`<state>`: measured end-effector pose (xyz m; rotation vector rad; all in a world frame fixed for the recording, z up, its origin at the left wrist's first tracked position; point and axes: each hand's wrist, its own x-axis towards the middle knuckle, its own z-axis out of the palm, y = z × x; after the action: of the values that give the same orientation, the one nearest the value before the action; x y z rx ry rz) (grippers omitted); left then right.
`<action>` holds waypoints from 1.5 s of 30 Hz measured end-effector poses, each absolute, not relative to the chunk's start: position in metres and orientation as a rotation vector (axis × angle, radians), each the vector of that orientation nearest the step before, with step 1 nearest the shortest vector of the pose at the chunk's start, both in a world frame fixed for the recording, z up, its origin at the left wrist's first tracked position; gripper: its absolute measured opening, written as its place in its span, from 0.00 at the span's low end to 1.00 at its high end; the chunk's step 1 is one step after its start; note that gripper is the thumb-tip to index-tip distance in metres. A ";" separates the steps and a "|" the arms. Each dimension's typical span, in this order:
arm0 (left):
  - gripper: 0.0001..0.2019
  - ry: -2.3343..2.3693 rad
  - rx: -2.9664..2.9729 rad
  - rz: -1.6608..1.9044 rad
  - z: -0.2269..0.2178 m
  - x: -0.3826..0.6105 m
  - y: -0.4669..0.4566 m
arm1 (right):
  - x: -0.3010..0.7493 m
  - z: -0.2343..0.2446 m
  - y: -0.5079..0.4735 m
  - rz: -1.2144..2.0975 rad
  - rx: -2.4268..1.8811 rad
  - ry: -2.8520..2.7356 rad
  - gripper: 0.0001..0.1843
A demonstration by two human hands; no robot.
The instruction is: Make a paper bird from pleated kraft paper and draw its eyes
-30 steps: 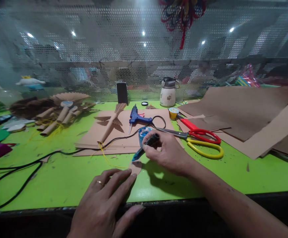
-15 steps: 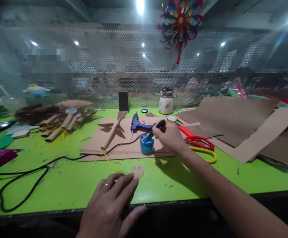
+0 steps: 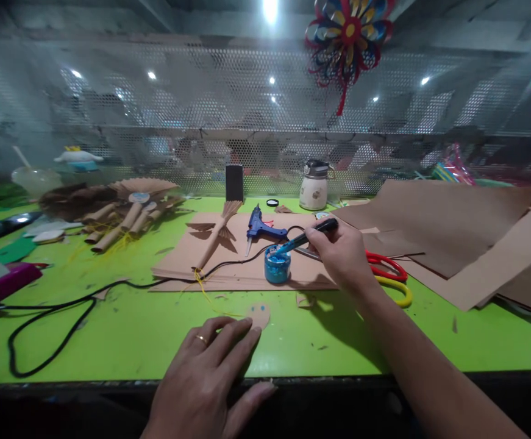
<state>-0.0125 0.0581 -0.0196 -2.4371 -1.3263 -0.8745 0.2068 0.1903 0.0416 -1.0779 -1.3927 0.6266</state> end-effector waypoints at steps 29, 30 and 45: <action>0.24 -1.406 -2.480 -0.819 -0.012 -0.008 0.055 | 0.185 0.038 0.158 1.036 -0.975 -1.831 0.05; 0.24 -1.405 -2.479 -0.819 -0.012 -0.008 0.055 | 0.185 0.037 0.158 1.041 -0.971 -1.833 0.05; 0.24 -1.422 -2.472 -0.820 -0.015 -0.008 0.056 | 0.181 0.035 0.158 1.086 -1.003 -1.827 0.05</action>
<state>-0.0078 0.0560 -0.0155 -2.4718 -1.4220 -0.8199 0.1814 0.1581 0.0354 -1.0034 -1.8271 1.0857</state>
